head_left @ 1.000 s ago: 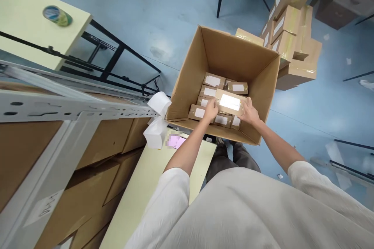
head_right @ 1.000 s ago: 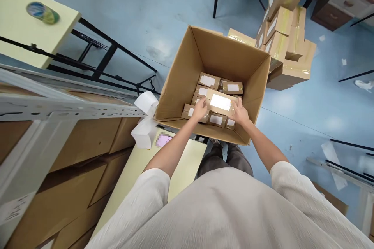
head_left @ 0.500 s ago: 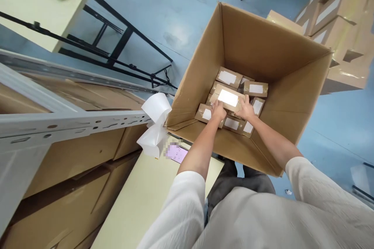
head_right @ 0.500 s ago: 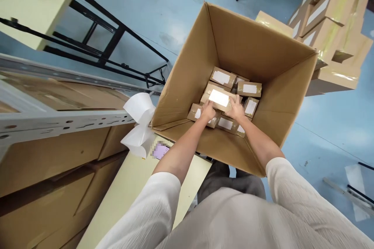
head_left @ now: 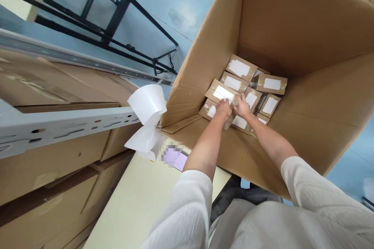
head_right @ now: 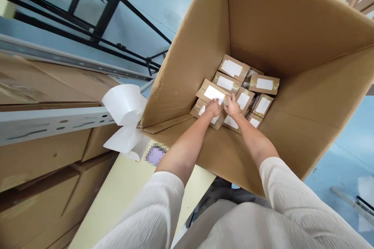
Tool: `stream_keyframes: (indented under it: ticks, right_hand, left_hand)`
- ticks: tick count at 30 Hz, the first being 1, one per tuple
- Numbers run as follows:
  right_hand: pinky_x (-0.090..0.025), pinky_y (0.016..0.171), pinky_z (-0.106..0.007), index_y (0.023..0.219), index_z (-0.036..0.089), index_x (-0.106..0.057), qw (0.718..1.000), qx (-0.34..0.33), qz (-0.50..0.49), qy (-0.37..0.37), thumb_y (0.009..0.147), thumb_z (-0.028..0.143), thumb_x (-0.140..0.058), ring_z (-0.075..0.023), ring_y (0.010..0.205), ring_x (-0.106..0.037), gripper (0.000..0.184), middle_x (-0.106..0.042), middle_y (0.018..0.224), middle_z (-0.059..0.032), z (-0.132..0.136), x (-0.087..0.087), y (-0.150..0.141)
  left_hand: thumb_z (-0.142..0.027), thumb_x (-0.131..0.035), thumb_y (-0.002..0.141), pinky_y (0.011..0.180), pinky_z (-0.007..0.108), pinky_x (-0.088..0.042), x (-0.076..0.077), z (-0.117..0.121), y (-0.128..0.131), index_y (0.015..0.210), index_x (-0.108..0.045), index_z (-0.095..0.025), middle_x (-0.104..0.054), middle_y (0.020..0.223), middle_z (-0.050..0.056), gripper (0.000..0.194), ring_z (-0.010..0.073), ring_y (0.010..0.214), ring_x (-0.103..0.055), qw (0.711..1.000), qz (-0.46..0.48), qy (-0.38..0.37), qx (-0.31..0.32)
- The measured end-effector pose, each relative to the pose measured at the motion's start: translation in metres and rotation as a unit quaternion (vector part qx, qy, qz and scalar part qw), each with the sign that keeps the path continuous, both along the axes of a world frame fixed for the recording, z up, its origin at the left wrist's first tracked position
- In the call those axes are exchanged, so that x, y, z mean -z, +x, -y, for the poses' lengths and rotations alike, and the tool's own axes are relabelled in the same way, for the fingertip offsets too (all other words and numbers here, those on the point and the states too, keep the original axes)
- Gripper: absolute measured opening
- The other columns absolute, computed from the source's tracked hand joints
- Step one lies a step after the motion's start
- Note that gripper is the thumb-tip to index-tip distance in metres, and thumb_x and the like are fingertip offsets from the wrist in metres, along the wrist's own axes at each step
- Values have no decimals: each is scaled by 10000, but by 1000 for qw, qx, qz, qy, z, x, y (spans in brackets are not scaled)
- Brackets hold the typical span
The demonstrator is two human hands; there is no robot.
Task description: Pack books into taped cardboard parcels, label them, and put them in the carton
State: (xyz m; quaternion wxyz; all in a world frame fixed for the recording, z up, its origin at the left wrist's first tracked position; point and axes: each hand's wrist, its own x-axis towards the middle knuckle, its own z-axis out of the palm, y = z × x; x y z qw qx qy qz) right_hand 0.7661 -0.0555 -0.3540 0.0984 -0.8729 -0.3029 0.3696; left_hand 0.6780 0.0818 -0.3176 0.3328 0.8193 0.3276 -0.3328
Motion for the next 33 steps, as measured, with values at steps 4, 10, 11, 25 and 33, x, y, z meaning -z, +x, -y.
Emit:
stream_keyframes:
  ticks: [4,10,11,25,33]
  right_hand:
    - [-575,1111,-566,1794,285,-186,998,-12,-52,-17,981,485,-655,-423,1354,-655,959,42,1866,-160,1,7,3]
    - [-486,1228,-564,1785,274,-225,996,-38,-80,-6,967,432,-724,-445,1576,-432,971,93,1872,-113,8,7,13]
    - [-481,1231,-574,1779,268,-247,997,-34,-75,0,972,422,-720,-446,1575,-429,948,80,1874,-112,11,5,13]
    - [-451,1251,-526,1603,181,-518,994,91,-29,52,993,349,-627,-388,1499,-545,642,-336,1762,-202,79,-68,30]
    - [-460,1229,-448,1486,178,-636,988,98,4,123,991,304,-599,-287,1350,-638,512,-588,1547,-181,118,-145,7]
  left_hand:
    - [-320,-650,978,1248,532,-409,-3,4,-3,1580,-506,-196,-462,1707,223,632,394,1587,-447,999,-27,-6,34]
    - [-342,-640,1003,1200,479,-451,-25,11,3,1483,-585,-204,-538,1637,204,503,370,1489,-559,996,-60,0,64]
    - [-335,-659,992,1195,472,-454,-29,12,4,1484,-586,-211,-540,1637,199,513,368,1485,-563,996,-58,2,67]
    - [-207,-662,932,1151,463,-494,-126,20,-1,1526,-573,-178,-622,1537,212,602,382,1425,-607,996,28,28,74]
    - [-203,-547,997,1155,456,-509,-198,37,-32,1571,-556,-181,-632,1550,195,575,357,1409,-633,993,112,10,47]
